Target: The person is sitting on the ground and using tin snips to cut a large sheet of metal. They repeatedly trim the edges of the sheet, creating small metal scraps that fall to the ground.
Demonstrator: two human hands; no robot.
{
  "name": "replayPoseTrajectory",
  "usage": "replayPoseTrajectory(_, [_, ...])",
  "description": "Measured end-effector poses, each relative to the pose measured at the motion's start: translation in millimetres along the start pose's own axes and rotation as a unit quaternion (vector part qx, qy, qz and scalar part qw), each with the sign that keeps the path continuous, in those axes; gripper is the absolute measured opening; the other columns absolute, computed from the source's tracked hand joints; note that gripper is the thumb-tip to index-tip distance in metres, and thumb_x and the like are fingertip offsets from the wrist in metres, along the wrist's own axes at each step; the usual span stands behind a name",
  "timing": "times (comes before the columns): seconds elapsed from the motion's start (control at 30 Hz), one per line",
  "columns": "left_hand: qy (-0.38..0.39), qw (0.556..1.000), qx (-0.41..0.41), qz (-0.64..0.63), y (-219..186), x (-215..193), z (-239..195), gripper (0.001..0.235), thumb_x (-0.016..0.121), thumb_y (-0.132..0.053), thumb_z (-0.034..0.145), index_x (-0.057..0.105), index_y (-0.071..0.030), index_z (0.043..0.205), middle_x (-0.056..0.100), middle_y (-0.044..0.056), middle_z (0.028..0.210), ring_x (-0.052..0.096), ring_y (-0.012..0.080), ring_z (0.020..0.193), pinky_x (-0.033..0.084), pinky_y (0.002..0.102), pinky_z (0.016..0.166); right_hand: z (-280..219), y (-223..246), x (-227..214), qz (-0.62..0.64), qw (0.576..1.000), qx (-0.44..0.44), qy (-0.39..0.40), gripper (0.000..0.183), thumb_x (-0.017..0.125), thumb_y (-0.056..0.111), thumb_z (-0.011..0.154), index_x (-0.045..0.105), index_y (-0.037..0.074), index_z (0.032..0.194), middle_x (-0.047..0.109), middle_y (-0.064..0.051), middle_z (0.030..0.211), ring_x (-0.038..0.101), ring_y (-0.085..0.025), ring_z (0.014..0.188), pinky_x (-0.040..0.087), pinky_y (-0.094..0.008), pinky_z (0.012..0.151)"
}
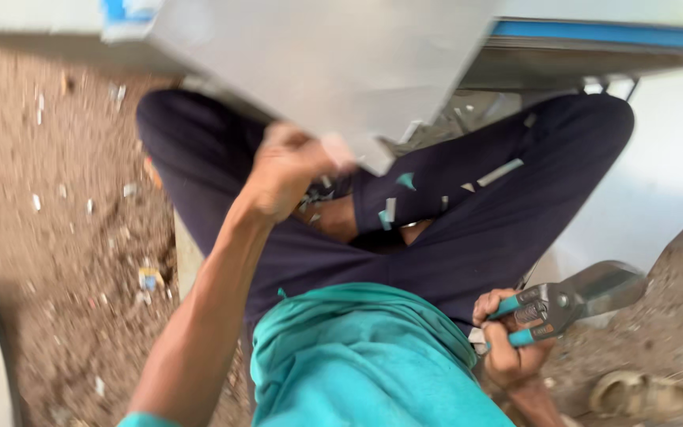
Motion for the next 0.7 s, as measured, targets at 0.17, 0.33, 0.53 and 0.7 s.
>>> replayPoseTrajectory(0.17, [0.049,0.985,-0.161,-0.039,46,95,-15,0.036,0.075,-0.027,0.089,0.072,0.002,0.110,0.077,0.012,0.101,0.074,0.0199,0.091,0.058,0.035,0.071,-7,-2,-13,-0.050,0.970,0.236,-0.006,0.043,0.046,0.004,0.076,0.056,0.001,0.118,0.068,-0.011,0.100,0.066,-0.020,0.080,0.054,-0.033,0.066])
replayPoseTrajectory(0.33, [0.110,0.976,-0.179,-0.061,89,179,-18,0.038,0.065,-0.029,0.100,0.074,0.002,0.118,0.078,0.010,0.113,0.074,0.0188,0.102,0.060,0.034,0.092,10,2,-11,0.020,0.953,0.299,0.050,0.056,0.048,0.012,0.068,0.057,-0.001,0.121,0.065,-0.012,0.106,0.063,-0.018,0.091,0.056,-0.033,0.073])
replayPoseTrajectory(0.53, [0.097,0.969,-0.227,-0.010,88,187,-17,0.039,0.065,-0.030,0.100,0.074,0.002,0.119,0.079,0.010,0.110,0.074,0.0179,0.105,0.054,0.034,0.109,19,7,-22,-0.075,0.956,0.281,0.034,0.050,0.048,0.012,0.067,0.058,-0.002,0.115,0.061,-0.012,0.091,0.056,-0.017,0.074,0.050,-0.033,0.061])
replayPoseTrajectory(0.7, [0.055,0.961,-0.269,-0.005,91,180,-20,0.040,0.070,-0.031,0.095,0.074,0.001,0.118,0.080,0.009,0.108,0.072,0.0137,0.105,0.052,0.030,0.102,23,-4,-32,-0.145,0.938,0.311,0.041,0.035,0.049,0.014,0.065,0.060,0.000,0.096,0.060,-0.012,0.072,0.055,-0.020,0.058,0.050,-0.036,0.052])
Point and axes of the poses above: each hand's wrist, its own z-axis towards the middle knuckle, its own x-axis out of the palm, y = z × x, the point moved 6 cm from there along z, towards the middle knuckle
